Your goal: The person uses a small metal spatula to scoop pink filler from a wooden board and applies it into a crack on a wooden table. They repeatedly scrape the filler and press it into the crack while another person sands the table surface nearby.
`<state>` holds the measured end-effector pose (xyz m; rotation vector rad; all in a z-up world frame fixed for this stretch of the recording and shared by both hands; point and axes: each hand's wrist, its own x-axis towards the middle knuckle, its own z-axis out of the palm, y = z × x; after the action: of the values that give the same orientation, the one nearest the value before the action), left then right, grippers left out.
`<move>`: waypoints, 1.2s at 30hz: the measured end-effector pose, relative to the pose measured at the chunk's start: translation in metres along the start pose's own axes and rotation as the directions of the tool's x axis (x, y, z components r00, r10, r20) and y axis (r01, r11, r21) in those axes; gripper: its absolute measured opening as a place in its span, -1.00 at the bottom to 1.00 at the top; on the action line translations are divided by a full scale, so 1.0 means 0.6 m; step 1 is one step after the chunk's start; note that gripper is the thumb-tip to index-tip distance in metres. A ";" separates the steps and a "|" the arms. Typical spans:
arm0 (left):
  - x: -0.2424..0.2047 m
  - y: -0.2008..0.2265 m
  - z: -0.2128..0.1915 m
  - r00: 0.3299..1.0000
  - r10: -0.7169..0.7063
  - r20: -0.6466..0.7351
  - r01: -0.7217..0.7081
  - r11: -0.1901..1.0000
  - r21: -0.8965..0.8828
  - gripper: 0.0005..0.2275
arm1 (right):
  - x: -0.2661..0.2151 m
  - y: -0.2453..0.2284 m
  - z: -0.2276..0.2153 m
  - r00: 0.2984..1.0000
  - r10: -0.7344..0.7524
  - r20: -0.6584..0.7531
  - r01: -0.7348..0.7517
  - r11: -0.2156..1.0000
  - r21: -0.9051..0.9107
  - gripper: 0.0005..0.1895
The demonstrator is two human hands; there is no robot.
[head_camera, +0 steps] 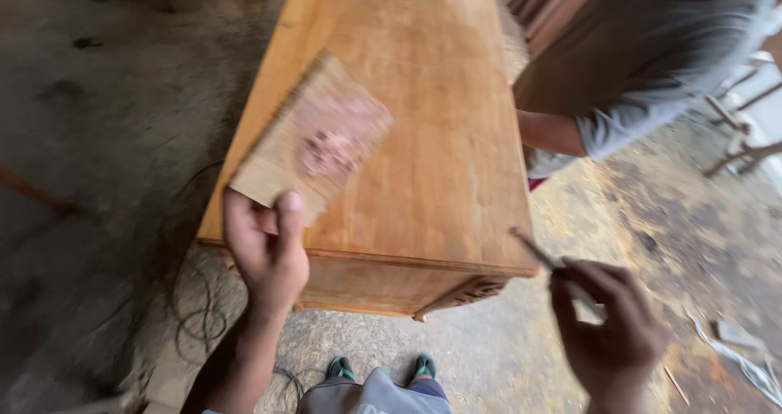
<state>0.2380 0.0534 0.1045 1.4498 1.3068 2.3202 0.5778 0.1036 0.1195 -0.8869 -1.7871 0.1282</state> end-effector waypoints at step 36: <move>-0.009 -0.020 -0.030 0.997 -0.024 -0.080 0.043 0.969 0.245 -0.71 | 0.181 0.115 0.042 0.726 -0.308 0.615 0.517 0.834 -0.192 -0.73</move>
<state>0.2230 0.0474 0.0893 1.4016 1.6793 2.2790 0.5762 0.2280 0.1597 -0.6936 -2.5972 -0.2710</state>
